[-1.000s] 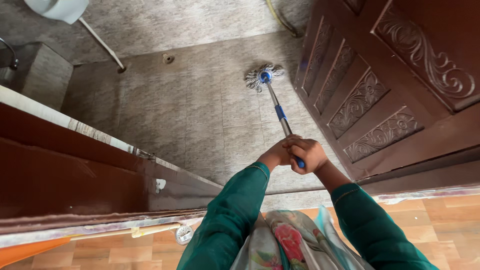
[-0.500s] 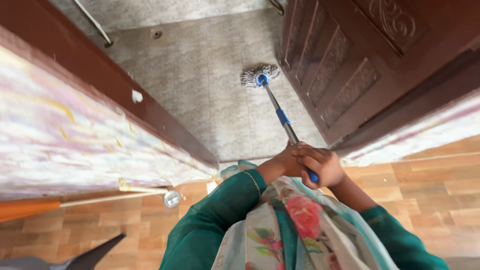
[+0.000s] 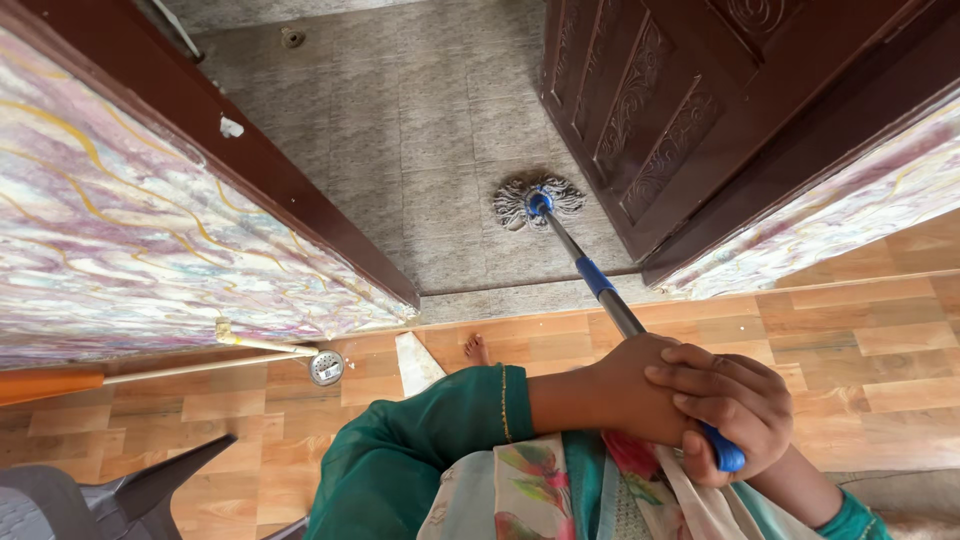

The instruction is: The person mops a tiled floor in a bathroom using a mop with a blue handle, moving the mop head across the floor tiles, near a doorway, and around a toilet and urinal.

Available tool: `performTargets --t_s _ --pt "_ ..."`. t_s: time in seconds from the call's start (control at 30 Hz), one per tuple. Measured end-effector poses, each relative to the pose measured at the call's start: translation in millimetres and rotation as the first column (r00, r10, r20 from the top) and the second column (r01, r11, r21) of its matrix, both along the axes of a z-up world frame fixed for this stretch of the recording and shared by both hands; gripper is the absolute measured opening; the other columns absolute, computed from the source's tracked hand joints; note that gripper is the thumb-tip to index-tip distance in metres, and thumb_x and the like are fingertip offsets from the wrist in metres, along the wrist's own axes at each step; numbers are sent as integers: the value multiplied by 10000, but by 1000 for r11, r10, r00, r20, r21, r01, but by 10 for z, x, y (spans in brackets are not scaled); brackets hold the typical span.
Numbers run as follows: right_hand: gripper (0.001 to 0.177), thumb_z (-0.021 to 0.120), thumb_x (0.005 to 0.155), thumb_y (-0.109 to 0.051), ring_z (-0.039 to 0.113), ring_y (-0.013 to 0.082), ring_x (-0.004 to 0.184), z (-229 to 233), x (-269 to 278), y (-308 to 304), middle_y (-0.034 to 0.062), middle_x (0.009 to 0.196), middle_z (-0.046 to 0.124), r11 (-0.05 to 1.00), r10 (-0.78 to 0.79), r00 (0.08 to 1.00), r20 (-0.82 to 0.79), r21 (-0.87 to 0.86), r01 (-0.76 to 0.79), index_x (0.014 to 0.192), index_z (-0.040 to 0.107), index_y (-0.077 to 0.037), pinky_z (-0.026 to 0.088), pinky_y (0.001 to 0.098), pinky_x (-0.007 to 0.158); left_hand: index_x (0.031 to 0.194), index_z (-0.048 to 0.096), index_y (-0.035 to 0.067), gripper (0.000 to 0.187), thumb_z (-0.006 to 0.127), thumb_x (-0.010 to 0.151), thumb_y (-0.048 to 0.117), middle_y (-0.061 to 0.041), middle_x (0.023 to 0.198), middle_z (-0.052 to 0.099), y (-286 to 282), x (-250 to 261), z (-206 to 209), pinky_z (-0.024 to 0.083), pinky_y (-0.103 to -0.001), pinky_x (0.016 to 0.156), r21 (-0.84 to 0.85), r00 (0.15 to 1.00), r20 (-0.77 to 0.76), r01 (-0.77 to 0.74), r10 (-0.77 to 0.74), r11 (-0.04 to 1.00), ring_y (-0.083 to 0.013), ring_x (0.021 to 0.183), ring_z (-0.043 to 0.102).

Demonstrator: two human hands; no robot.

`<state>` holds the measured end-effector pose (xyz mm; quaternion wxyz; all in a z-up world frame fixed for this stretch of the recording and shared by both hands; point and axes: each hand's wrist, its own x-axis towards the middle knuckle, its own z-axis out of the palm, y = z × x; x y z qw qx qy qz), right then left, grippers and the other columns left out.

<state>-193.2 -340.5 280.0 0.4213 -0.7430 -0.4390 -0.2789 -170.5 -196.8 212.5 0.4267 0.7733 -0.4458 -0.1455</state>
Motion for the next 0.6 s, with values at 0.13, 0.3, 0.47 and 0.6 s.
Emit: performTargets --t_s 0.13,0.3,0.47,0.6 --pt "193 562 871 -236 764 374 877 -267 270 33 189 889 732 998 -18 999 51 57 15 825 556 -49 586 372 670 821 669 198 365 599 807 556 -5 887 754 -63 299 -182 584 -374 752 156 998 26 -63 59 986 -234 872 727" --pt "221 554 908 -245 753 388 865 -634 1002 288 211 886 720 994 54 986 155 81 -67 839 556 -34 605 430 714 813 673 210 353 609 805 558 2 892 758 150 955 -644 586 -383 788 172 982 159 -130 103 977 -236 888 736" --pt "232 549 925 -266 755 391 919 -1022 1807 672 212 928 741 999 10 993 115 50 -16 839 539 -51 610 427 772 784 672 197 336 638 773 531 -13 865 748 526 1849 -1140 583 -400 842 139 957 265 -162 120 977 -257 885 736" --pt "238 544 937 -282 749 397 962 -1287 2487 995 206 972 747 999 1 997 74 40 -4 874 541 -53 598 396 778 804 686 200 333 644 755 526 -18 883 745 853 2579 -1390 565 -413 858 163 935 341 -158 95 974 -263 901 726"
